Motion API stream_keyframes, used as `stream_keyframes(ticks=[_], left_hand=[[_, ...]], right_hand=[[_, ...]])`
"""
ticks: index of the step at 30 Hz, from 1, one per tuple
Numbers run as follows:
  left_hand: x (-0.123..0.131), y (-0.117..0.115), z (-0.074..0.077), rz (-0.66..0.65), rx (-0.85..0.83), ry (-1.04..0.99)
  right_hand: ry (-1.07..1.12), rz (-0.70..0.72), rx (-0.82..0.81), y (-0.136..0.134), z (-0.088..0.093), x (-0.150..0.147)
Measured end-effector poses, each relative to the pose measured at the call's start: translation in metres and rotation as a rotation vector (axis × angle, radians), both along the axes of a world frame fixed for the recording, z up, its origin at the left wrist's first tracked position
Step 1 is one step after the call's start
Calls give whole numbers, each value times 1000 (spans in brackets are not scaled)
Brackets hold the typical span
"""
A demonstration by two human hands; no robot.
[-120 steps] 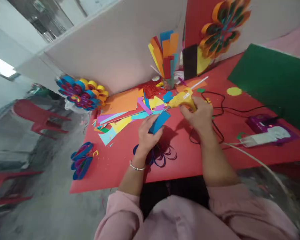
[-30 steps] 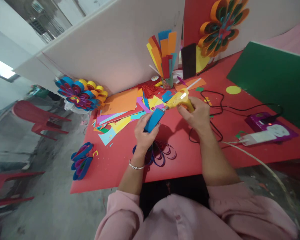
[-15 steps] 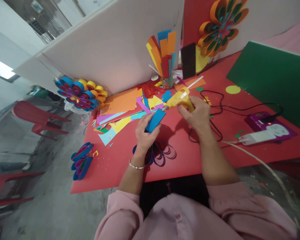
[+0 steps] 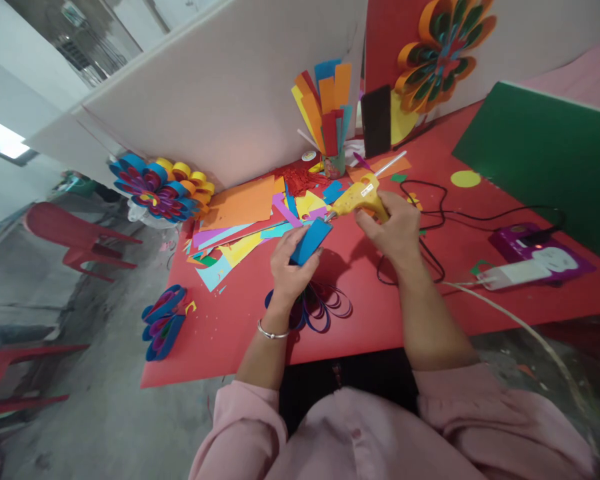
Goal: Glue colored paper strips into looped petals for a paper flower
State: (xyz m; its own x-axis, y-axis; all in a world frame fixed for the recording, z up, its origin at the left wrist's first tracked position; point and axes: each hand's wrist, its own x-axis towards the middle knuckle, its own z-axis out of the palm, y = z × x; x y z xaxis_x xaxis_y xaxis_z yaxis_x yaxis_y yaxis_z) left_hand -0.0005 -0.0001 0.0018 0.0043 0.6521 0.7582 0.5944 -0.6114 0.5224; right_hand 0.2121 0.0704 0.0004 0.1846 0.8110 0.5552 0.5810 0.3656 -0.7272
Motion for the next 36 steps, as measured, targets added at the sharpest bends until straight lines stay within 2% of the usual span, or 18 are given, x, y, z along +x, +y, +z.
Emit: stream_keyframes(ticks=[15,20,36], left_hand=[[1,1,-3,-25,3,6],[-1,-1,-1,11,-6,-22],[-2,0,-3,65,1,-24]], right_hand=[[5,-26,-4,2,-1,1],[27,-55,-15,2,0,1],[18,-1,-13,0,1,1]])
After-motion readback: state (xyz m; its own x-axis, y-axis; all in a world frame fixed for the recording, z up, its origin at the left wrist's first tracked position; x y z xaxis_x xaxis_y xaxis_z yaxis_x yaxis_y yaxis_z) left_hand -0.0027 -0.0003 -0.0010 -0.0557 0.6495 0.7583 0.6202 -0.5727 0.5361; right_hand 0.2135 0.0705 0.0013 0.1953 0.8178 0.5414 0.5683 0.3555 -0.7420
